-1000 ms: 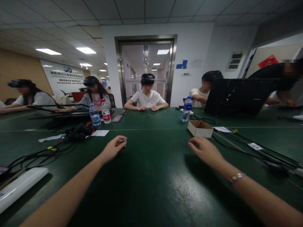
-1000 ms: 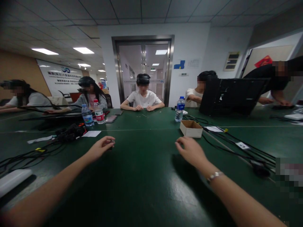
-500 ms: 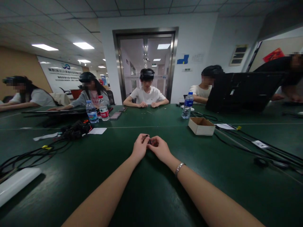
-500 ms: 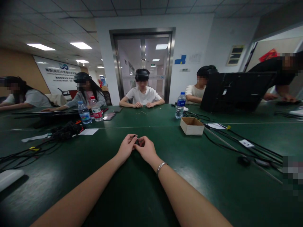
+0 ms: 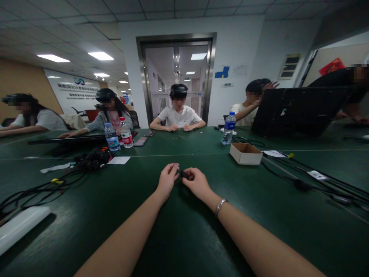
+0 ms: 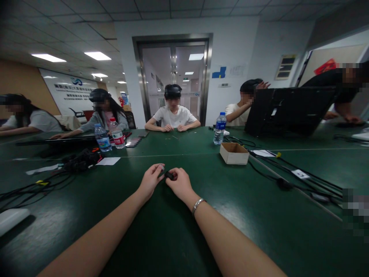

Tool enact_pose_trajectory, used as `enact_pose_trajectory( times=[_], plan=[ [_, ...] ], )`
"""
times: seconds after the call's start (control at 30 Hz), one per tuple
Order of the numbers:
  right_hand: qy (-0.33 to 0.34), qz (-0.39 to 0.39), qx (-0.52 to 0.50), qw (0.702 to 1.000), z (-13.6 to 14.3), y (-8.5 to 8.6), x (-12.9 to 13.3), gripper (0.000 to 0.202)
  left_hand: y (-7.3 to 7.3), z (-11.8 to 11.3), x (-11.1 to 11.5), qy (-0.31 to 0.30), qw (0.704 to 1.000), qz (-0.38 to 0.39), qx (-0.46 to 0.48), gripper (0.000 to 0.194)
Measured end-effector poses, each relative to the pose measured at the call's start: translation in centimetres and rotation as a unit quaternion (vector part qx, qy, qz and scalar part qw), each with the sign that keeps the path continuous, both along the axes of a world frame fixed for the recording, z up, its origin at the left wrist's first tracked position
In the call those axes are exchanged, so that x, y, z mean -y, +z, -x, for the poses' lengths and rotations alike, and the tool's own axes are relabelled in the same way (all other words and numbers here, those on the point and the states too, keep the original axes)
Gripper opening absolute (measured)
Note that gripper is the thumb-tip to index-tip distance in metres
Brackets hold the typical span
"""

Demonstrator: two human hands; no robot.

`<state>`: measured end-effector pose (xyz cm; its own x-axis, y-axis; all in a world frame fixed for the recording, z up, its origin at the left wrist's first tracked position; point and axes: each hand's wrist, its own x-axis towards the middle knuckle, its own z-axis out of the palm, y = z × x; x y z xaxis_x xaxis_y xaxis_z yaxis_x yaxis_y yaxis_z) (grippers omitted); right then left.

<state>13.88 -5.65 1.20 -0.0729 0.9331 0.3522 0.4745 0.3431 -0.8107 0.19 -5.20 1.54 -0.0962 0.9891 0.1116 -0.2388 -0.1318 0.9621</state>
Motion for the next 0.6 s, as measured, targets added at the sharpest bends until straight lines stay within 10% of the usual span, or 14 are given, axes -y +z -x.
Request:
enact_pose_trajectory(
  times=[0.6],
  plan=[
    [0.006, -0.013, -0.003, 1.0, -0.47, -0.03, -0.14, 0.022, 0.07, 0.23, 0.23, -0.024, 0.999, -0.012, -0.032, 0.028]
  ],
)
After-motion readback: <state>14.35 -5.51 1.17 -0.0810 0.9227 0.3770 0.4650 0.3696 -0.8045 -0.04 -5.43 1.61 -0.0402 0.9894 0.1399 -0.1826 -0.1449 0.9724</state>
